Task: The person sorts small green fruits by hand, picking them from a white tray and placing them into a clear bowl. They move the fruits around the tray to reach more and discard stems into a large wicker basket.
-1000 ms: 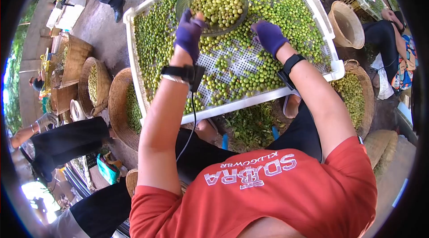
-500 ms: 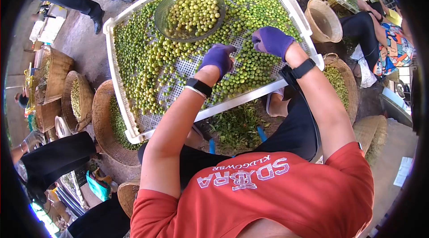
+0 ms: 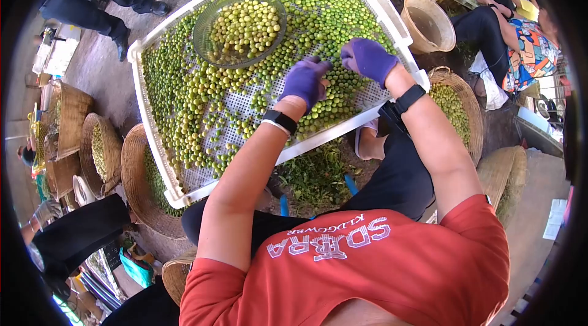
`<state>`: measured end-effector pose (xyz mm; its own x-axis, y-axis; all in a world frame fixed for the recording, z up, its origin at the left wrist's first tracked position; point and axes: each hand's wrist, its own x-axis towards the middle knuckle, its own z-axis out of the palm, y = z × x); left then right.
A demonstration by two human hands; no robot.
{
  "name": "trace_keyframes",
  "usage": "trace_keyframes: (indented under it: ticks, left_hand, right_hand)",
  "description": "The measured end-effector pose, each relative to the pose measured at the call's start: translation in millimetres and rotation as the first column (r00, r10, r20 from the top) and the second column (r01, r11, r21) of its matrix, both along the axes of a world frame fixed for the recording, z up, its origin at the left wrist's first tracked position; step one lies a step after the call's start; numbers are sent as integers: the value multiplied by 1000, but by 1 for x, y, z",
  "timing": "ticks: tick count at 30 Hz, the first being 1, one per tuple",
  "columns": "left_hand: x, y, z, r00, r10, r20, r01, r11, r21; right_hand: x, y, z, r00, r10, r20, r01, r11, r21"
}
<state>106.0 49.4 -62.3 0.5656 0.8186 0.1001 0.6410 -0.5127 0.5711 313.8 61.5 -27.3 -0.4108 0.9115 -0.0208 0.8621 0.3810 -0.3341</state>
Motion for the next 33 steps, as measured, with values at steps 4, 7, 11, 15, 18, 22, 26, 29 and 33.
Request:
trace_keyframes:
  ticks: [4, 7, 11, 15, 18, 22, 26, 29, 33]
  left_hand:
    - [15, -3, -6, 906, -17, -423, -17, 997, -76]
    - [1, 6, 5, 804, 186, -565, -288, 953, -96]
    - [0, 9, -1, 961, 101, -256, -113, 993, -33]
    - [24, 4, -3, 903, 18, -428, -72, 991, -110]
    - [23, 5, 2, 860, 39, -508, -128, 982, -142]
    - [22, 12, 14, 895, 15, -447, -135, 962, -238]
    - [37, 8, 14, 959, -117, -259, 30, 947, -320]
    - [35, 25, 0, 985, 140, -102, -149, 984, -94]
    - [33, 58, 8, 969, 239, -59, -240, 971, -8]
  right_hand:
    - [16, 9, 4, 997, -82, -7, 83, 996, 28]
    - [28, 10, 3, 989, -147, 10, 147, 987, -62]
    - [33, 17, -6, 996, -78, -47, 75, 994, -75]
    - [37, 20, -13, 996, -66, -59, 69, 996, 52]
    - [50, 26, -30, 994, -113, 3, 112, 992, 63]
    - [47, 25, -40, 992, -125, 29, 126, 991, -45]
    - [22, 10, -30, 984, -101, 149, 101, 995, 3]
    - [13, 12, -39, 950, -151, 274, 158, 987, -5]
    - [22, 13, -14, 996, -78, 49, 87, 974, -210]
